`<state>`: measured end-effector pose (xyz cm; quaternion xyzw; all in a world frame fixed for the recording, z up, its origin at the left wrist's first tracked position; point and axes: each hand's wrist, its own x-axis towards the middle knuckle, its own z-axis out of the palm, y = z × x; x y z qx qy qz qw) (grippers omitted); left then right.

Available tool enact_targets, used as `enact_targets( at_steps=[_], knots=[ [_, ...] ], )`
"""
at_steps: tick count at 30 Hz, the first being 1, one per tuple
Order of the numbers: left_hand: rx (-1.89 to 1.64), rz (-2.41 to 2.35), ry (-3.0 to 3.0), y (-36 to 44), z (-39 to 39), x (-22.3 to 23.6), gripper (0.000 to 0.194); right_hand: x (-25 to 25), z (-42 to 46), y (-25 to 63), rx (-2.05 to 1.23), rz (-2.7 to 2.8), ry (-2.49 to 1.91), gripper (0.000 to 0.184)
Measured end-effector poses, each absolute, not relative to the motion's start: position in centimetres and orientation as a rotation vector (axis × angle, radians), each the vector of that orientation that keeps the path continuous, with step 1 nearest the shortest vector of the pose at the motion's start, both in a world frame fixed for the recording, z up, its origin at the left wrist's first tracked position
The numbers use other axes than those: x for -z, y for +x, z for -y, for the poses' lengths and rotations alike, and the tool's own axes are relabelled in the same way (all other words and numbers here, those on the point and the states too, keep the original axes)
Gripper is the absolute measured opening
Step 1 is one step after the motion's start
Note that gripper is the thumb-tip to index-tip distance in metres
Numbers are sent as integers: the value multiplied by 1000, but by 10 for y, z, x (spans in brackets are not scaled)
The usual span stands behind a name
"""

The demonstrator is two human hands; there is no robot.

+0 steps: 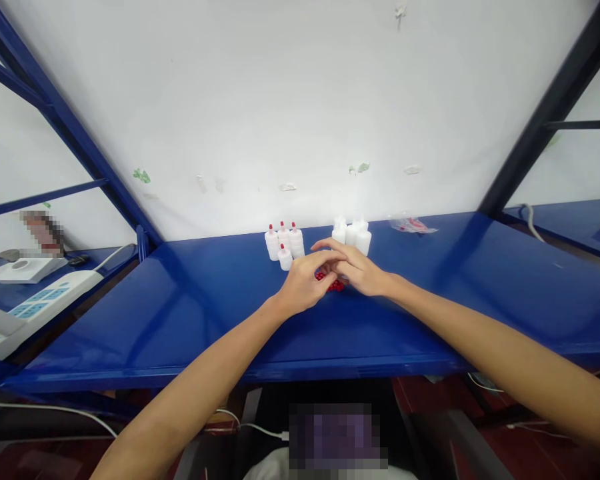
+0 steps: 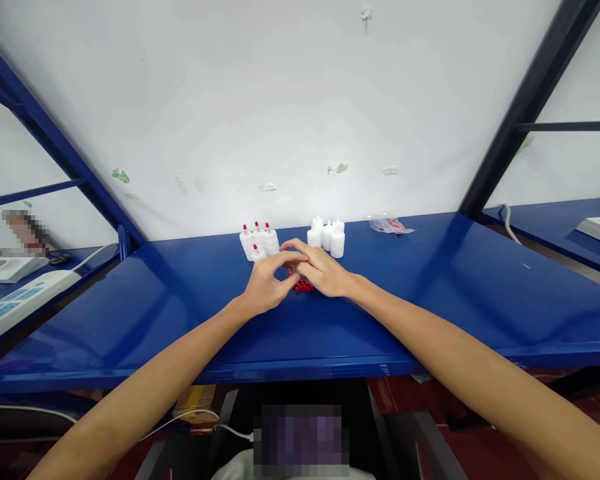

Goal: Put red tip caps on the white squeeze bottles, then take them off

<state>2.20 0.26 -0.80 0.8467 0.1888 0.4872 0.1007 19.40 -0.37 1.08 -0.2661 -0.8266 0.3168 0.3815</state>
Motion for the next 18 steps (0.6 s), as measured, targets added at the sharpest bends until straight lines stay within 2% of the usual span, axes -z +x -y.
enact_targets(
  at_steps=[5,10,18],
  knots=[
    [-1441,-541,2493,23,-3,9,34,-11,4,192,-801,2090,-673,39],
    [-1555,-566,2569,19,-7,8,19,-7,1,192,-839,2028,-722,31],
    [-1893,-978,2510,-22,-37,-16,13,-4,-9,194,-729,1894,-867,25]
  ],
)
